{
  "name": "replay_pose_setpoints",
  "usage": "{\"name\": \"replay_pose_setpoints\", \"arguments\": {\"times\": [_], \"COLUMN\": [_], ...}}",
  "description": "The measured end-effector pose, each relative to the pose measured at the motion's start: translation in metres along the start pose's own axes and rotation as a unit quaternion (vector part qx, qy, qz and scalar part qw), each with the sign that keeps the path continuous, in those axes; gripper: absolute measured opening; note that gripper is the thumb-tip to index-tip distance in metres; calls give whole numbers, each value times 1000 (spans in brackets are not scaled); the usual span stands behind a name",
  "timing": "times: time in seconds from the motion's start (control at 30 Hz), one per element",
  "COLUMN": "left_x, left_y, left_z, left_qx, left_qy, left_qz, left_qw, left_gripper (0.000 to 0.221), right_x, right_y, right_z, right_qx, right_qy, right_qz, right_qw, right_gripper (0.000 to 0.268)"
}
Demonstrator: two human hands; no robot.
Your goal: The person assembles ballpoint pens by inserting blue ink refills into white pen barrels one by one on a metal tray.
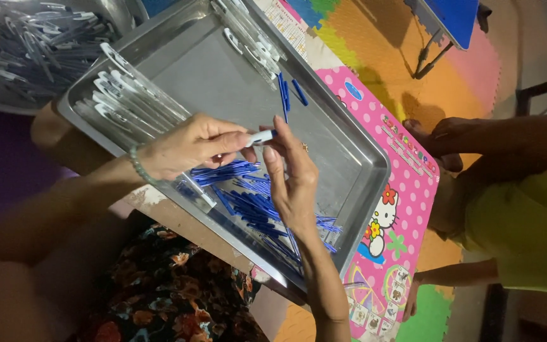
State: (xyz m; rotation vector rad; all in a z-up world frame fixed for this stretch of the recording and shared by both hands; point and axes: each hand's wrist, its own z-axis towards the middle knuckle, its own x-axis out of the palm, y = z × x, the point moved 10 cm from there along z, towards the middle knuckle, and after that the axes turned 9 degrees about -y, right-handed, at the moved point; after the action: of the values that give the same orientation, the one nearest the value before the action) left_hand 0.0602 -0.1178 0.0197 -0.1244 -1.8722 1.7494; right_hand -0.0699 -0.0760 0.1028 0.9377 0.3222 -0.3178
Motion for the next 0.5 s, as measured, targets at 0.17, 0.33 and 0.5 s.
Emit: {"name": "replay_pose_setpoints", "arguments": {"times": [0.17, 0.33, 0.5], "left_x": [7, -18, -122], "left_y": [-16, -53, -110], "left_z": [-4, -10, -22], "left_qx": [10, 65, 71], "left_qy": [-22, -29, -145], "left_qz": [-14, 126, 330], "left_qw": [1000, 989, 930], "left_gripper": [41, 33, 25], "right_x": [-4, -9, -49], "right_y": [-5, -13, -57], "right_z": [-3, -1, -5], "right_qx": [39, 64, 105], "right_qy": [-2, 21, 3], "right_qz": [58, 95, 17], "right_qw": [998, 993, 994], "right_gripper": [45, 73, 66]}}
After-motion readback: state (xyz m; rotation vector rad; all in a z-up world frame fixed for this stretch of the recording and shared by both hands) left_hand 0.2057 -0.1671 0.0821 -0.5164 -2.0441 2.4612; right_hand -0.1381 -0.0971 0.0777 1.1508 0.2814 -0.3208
